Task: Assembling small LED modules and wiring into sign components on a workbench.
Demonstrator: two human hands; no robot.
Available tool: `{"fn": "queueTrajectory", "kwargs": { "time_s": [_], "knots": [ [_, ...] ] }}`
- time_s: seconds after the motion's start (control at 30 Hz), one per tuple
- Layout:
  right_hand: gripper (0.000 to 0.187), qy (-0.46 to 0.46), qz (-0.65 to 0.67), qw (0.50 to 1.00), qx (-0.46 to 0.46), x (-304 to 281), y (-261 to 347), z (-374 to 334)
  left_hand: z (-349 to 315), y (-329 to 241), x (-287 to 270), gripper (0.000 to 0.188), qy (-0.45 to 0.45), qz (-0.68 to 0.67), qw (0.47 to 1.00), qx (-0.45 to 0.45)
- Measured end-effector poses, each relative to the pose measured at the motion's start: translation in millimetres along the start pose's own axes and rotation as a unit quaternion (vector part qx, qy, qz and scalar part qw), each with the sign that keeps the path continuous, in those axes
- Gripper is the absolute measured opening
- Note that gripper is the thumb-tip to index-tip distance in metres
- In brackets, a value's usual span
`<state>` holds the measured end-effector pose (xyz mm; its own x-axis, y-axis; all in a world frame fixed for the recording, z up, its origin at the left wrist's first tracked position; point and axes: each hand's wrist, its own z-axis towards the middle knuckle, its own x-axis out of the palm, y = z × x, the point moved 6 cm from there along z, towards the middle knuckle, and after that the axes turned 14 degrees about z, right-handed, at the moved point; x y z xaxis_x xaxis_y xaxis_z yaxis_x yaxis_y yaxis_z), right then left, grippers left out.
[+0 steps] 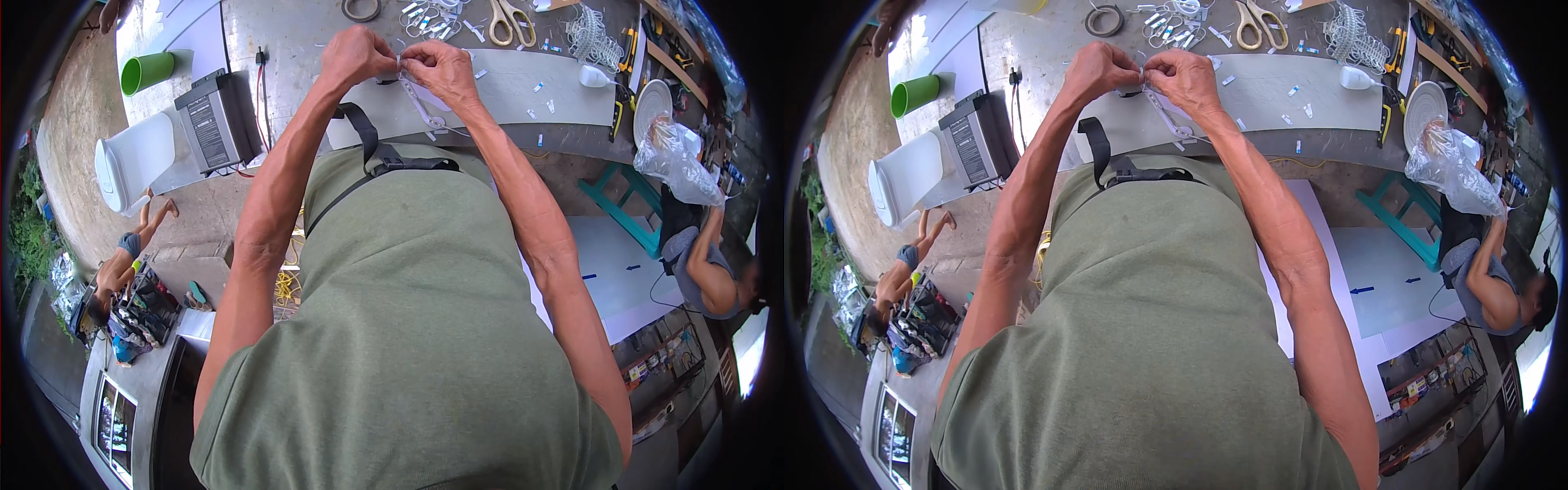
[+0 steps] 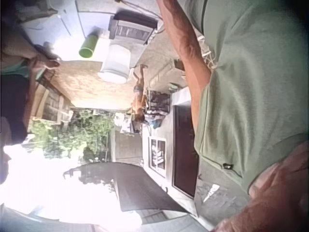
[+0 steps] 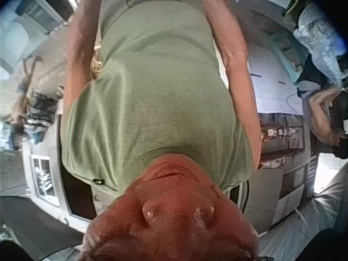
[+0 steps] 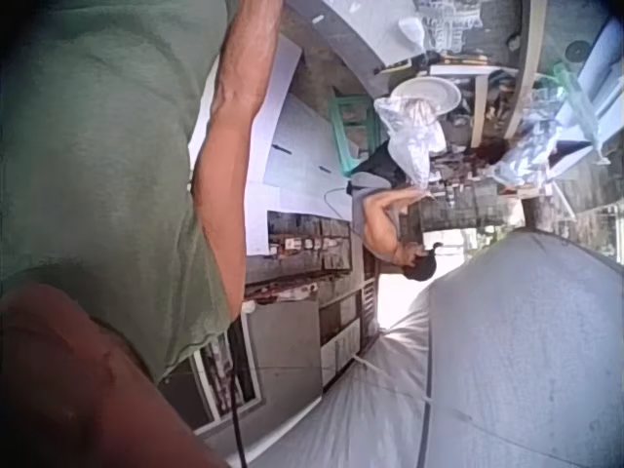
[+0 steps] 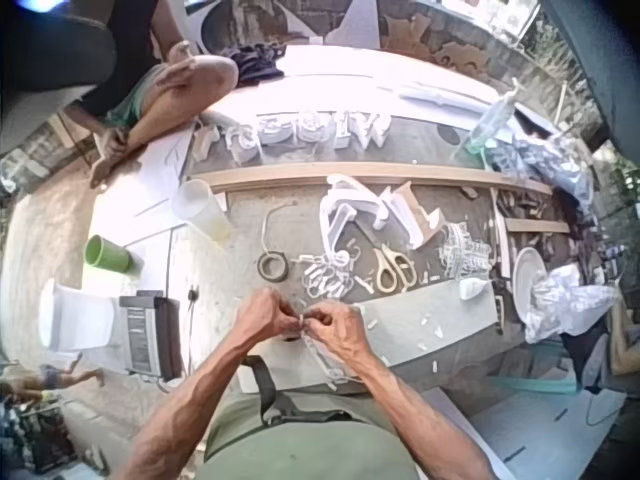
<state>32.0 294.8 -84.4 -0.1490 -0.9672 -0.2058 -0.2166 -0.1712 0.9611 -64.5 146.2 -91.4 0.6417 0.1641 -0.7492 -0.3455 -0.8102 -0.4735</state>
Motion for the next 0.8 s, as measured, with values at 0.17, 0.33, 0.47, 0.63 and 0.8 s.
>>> {"fn": "queueTrajectory", "kwargs": {
  "time_s": [0.17, 0.33, 0.47, 0.63, 0.8],
  "knots": [
    [0.016, 0.006, -0.012, 1.0, -0.006, -1.2, -1.2, 0.2, -1.5, -5.1, -2.6, 0.031, 0.015, 0.01, 1.0, -0.001],
    [0.015, -0.001, -0.001, 1.0, 0.017, -0.4, -4.2, 1.5, -1.7, -4.7, -3.7, 0.031, 0.015, 0.008, 1.0, -0.002],
    [0.015, -0.001, -0.008, 0.999, 0.038, -0.5, -4.9, 1.8, -0.7, -5.7, -4.4, 0.03, 0.018, 0.009, 1.0, 0.007],
    [0.017, 0.008, -0.013, 1.0, 0.015, 0.5, -2.6, 2.8, 0.5, -7.0, -5.0, 0.03, 0.022, 0.004, 1.0, 0.011],
    [0.016, 0.011, -0.015, 1.0, 0.016, 0.2, -2.2, 2.9, -0.9, -7.6, -4.9, 0.03, 0.017, 0.017, 1.0, 0.004]
  ]
}}
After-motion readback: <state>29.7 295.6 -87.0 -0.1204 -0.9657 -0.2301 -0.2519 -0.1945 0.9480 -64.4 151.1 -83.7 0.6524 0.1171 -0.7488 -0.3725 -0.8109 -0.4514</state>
